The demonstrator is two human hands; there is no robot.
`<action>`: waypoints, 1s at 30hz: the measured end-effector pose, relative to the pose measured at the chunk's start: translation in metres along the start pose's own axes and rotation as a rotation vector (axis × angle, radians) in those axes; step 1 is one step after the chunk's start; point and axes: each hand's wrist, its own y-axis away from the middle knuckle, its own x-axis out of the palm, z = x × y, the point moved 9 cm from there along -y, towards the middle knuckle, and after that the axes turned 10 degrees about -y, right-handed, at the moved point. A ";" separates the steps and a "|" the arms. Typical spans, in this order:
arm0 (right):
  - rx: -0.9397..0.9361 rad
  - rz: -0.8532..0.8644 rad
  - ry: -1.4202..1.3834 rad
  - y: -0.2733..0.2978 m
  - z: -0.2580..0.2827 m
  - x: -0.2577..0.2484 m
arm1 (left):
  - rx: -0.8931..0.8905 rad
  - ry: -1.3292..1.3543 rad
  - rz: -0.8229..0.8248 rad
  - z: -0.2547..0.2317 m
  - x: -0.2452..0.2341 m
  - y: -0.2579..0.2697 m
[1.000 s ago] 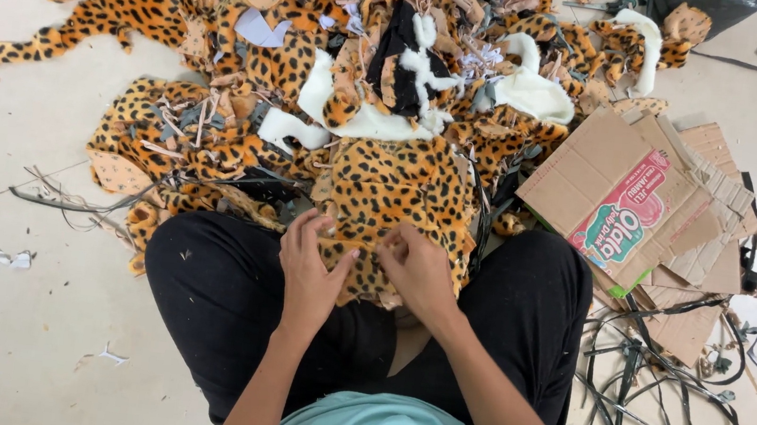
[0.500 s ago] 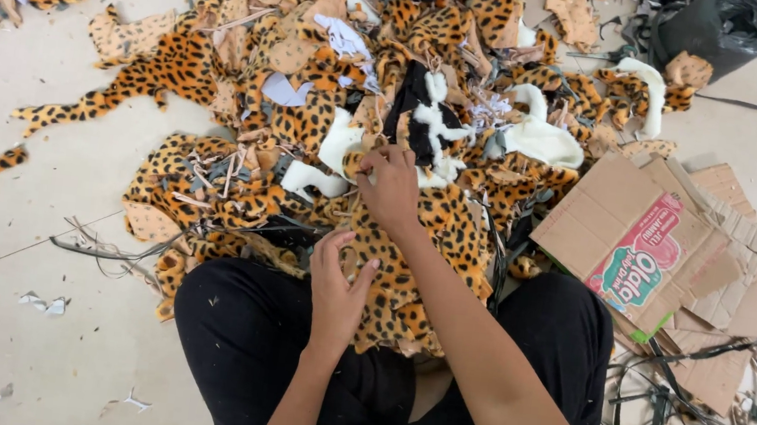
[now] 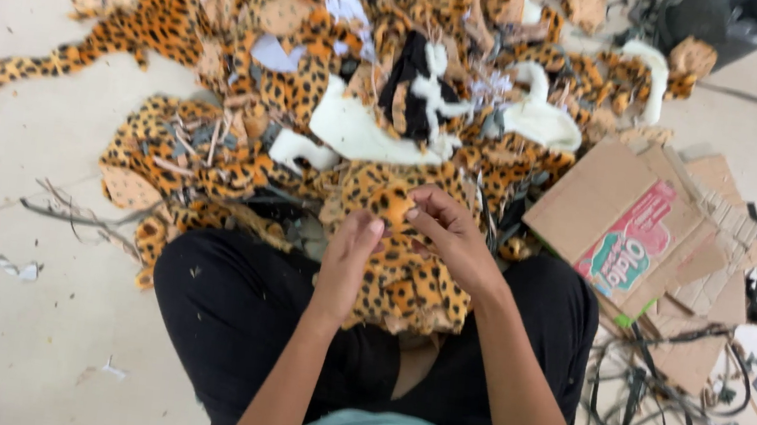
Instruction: Sorting and arranging leopard-print fabric scraps onto a cardboard sheet
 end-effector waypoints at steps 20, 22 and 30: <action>0.374 -0.297 0.633 0.108 -0.059 -0.078 | -0.055 -0.718 -0.005 0.019 0.015 0.060; 0.365 -0.324 0.652 0.112 -0.066 -0.087 | -0.041 -0.783 -0.007 0.024 0.017 0.060; 0.309 -0.428 0.683 0.115 -0.083 -0.110 | -0.081 -0.969 0.033 0.043 0.018 0.058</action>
